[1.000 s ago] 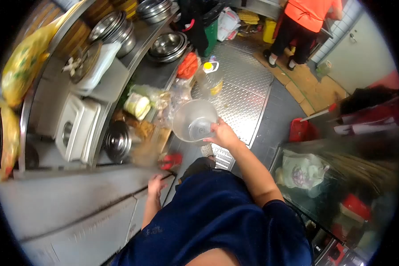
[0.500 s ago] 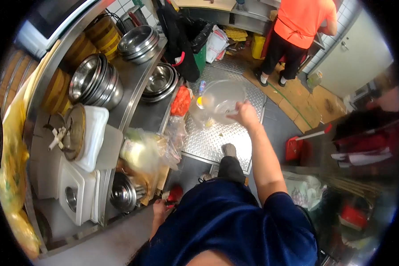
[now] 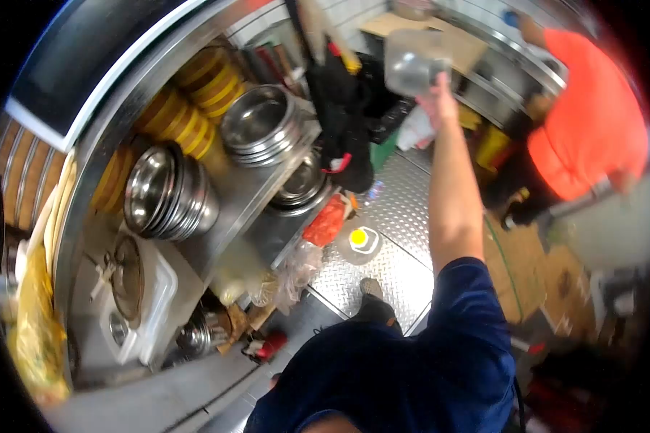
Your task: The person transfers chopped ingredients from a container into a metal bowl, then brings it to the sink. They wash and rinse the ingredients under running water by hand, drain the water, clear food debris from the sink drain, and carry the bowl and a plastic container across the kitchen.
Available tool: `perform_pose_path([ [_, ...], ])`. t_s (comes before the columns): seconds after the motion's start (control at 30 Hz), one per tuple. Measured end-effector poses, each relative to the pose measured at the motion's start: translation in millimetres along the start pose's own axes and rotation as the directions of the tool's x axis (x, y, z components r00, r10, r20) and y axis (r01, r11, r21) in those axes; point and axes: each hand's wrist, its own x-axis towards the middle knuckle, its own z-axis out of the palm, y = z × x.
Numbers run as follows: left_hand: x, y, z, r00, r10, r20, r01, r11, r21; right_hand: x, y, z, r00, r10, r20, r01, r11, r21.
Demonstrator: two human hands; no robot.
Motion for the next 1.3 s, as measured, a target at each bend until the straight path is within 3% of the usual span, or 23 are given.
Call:
perform_pose_path([
  [0.03,-9,31,-9,0.985,-0.171,0.006,0.168,0.963,-0.211,36,-2,13,0.998,0.032,0.062,-0.045,0.972,0.230],
  [0.07,-9,63,-23,0.967,-0.237,0.090,0.253,0.932,-0.260,36,-24,43,0.982,0.120,0.145,-0.175,0.867,0.466],
  [0.1,-9,82,-27,0.961,-0.249,0.117,0.272,0.923,-0.272,31,-42,71,0.952,0.197,0.236,-0.306,0.691,0.655],
  [0.17,-9,107,-22,0.969,-0.224,0.106,0.245,0.934,-0.259,74,-38,90,0.912,0.115,0.394,-0.404,0.425,0.810],
  [0.3,4,162,-36,0.777,-0.601,0.185,0.614,0.661,-0.431,164,-17,111,0.769,0.033,0.639,-0.630,0.214,0.747],
  [0.43,22,227,-107,0.805,-0.592,0.043,0.536,0.693,-0.482,196,-16,131,0.701,0.027,0.713,-0.706,0.167,0.688],
  [0.5,33,229,-114,0.763,-0.639,-0.103,0.462,0.650,-0.603,212,-18,127,0.691,0.044,0.722,-0.709,0.234,0.665],
  [0.57,46,252,-175,0.684,-0.715,-0.147,0.467,0.583,-0.665,204,-36,123,0.713,0.091,0.696,-0.673,0.369,0.641],
  [0.63,56,240,-199,0.607,-0.715,-0.346,0.288,0.604,-0.743,178,-55,110,0.785,0.116,0.609,-0.585,0.463,0.665],
  [0.67,55,244,-231,0.540,-0.598,-0.593,0.201,0.775,-0.599,178,-57,88,0.786,0.067,0.614,-0.541,0.555,0.632],
  [0.73,56,226,-267,0.404,-0.392,-0.826,0.207,0.919,-0.335,134,-73,67,0.867,0.016,0.498,-0.337,0.755,0.562],
  [0.77,53,226,-292,0.335,-0.445,-0.831,0.185,0.896,-0.405,67,-90,75,0.931,-0.011,0.365,-0.183,0.851,0.492],
  [0.8,50,225,-317,0.264,-0.493,-0.829,0.153,0.870,-0.469,44,-95,61,0.902,-0.121,0.415,-0.037,0.935,0.354],
  [0.83,40,245,-369,0.179,-0.621,-0.763,0.007,0.776,-0.630,25,-99,43,0.852,-0.221,0.475,0.130,0.968,0.217],
  [0.9,39,218,-407,0.079,-0.557,-0.827,-0.034,0.828,-0.560,-13,-103,7,0.891,-0.212,0.401,0.222,0.975,0.022],
  [0.97,43,193,-451,0.063,-0.497,-0.866,-0.145,0.854,-0.500,-23,-105,-46,0.888,-0.155,0.433,0.211,0.974,-0.084],
  [1.1,64,166,-551,0.118,-0.507,-0.854,-0.107,0.848,-0.519,-72,-103,-101,0.803,0.068,0.592,0.228,0.883,-0.410],
  [1.17,84,140,-586,0.227,-0.540,-0.810,-0.105,0.813,-0.572,-146,-98,-68,0.769,0.133,0.626,0.315,0.773,-0.551],
  [1.23,105,115,-608,0.402,-0.522,-0.752,-0.122,0.784,-0.609,-181,-77,-55,0.735,0.215,0.644,0.312,0.735,-0.602],
  [1.27,114,104,-613,0.488,-0.506,-0.712,-0.122,0.768,-0.629,-200,-62,-46,0.693,0.152,0.705,0.409,0.722,-0.558],
  [1.3,122,94,-617,0.507,-0.484,-0.713,-0.172,0.754,-0.634,-225,-46,-31,0.643,0.092,0.760,0.499,0.702,-0.507],
])
